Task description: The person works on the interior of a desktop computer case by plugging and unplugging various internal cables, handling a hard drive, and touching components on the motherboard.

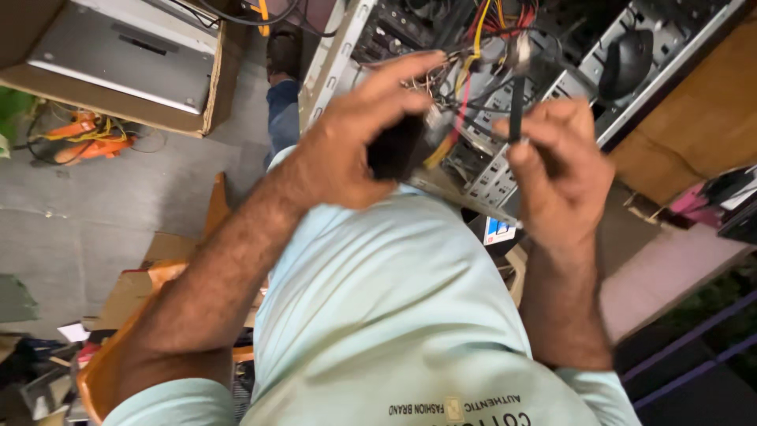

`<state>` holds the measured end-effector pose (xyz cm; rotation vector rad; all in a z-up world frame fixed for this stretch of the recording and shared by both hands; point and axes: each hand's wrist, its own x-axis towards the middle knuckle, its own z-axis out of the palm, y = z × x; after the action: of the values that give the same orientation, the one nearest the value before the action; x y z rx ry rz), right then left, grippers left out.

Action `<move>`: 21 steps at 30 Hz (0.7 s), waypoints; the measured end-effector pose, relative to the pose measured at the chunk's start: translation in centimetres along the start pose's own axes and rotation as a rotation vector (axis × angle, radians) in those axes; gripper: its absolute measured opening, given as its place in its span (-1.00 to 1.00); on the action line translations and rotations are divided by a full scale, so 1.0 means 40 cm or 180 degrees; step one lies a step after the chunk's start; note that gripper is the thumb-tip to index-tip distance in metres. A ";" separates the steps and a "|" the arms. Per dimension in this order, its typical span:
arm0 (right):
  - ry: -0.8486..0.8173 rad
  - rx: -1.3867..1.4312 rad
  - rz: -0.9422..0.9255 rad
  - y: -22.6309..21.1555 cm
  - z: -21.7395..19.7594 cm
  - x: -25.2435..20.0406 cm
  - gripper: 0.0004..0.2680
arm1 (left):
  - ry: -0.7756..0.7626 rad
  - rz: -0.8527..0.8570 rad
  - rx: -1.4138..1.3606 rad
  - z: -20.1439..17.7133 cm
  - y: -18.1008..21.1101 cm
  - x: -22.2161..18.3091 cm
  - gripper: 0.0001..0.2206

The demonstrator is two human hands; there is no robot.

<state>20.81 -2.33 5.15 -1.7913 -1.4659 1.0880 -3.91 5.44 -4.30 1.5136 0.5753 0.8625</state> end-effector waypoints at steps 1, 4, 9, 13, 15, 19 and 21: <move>0.0053 0.0051 -0.0090 -0.012 -0.001 0.027 -0.87 | -0.0235 0.0026 -0.0260 0.022 0.013 -0.005 -0.43; -0.0304 0.0905 -0.0136 -0.056 0.005 0.094 -0.86 | -0.0742 -0.0146 -0.0836 0.074 0.009 -0.014 -0.42; -0.0165 0.0378 -0.0325 -0.064 0.000 0.111 -0.90 | -0.0822 -0.1285 -0.2888 0.163 -0.050 -0.053 -0.27; 0.0615 0.1116 -0.0015 0.019 -0.058 0.100 -0.88 | 0.0149 -0.1449 -0.3362 0.168 -0.045 -0.097 -0.31; 0.1199 0.1183 -0.0185 0.090 -0.098 0.096 -0.87 | 0.0528 -0.1751 -0.3479 0.156 -0.030 -0.114 -0.34; 0.1481 0.0542 -0.0434 0.208 -0.170 0.068 -0.91 | 0.0492 -0.1192 -0.2279 0.122 -0.016 -0.132 -0.30; 0.1600 -0.1285 -0.0719 0.216 -0.171 0.060 -0.74 | 0.0473 -0.1121 -0.1820 0.113 -0.020 -0.136 -0.29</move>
<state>31.20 -1.60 0.81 -1.9161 -1.5809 0.2053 -3.47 -1.45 -6.03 0.8063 0.6153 0.7799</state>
